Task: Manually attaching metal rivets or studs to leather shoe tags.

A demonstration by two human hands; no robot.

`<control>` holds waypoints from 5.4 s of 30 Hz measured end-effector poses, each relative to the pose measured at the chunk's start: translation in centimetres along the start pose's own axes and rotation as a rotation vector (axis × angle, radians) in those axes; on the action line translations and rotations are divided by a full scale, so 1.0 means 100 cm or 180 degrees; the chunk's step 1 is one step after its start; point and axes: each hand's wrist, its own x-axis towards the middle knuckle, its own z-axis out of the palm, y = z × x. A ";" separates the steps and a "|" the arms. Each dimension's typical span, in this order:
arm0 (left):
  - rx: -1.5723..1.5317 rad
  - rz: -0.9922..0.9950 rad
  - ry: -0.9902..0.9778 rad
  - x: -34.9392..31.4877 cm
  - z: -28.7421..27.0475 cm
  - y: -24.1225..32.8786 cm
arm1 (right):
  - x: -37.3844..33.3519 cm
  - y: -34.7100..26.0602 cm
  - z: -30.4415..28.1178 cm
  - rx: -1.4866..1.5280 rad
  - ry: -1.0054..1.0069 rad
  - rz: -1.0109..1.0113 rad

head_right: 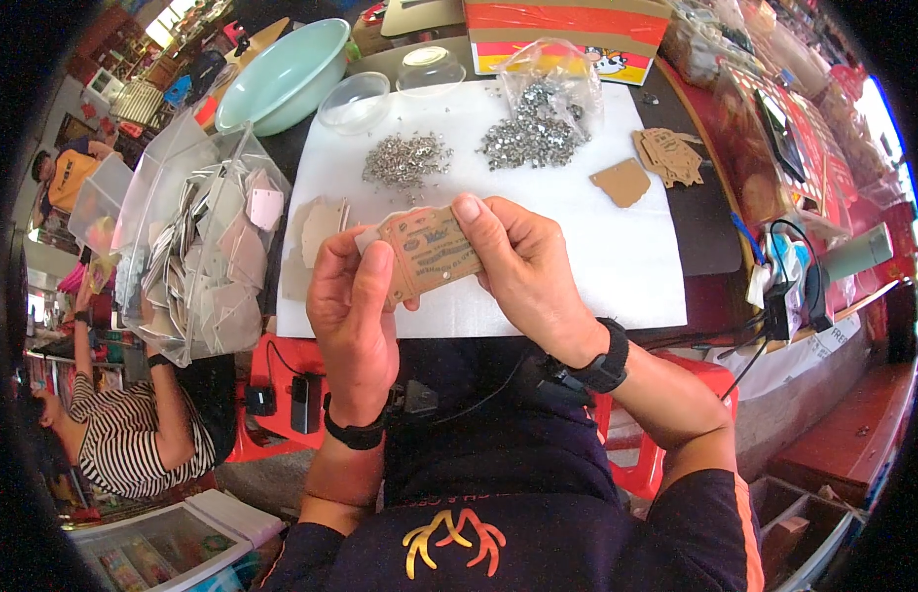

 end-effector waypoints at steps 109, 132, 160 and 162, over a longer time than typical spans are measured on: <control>0.0176 -0.0725 0.0221 -0.011 -0.052 -0.025 | 0.114 0.030 -0.023 -0.4533 -0.1681 -0.1425; 0.1009 -0.0567 -0.0760 0.003 -0.014 -0.014 | 0.092 -0.029 -0.041 -0.1262 -0.3152 0.1002; 0.0866 -0.0588 -0.0935 0.005 -0.013 -0.027 | 0.088 -0.017 -0.055 -0.0853 -0.3034 0.1082; 0.0780 -0.0661 -0.0942 0.004 -0.012 -0.024 | 0.084 -0.014 -0.054 -0.0772 -0.2977 0.1065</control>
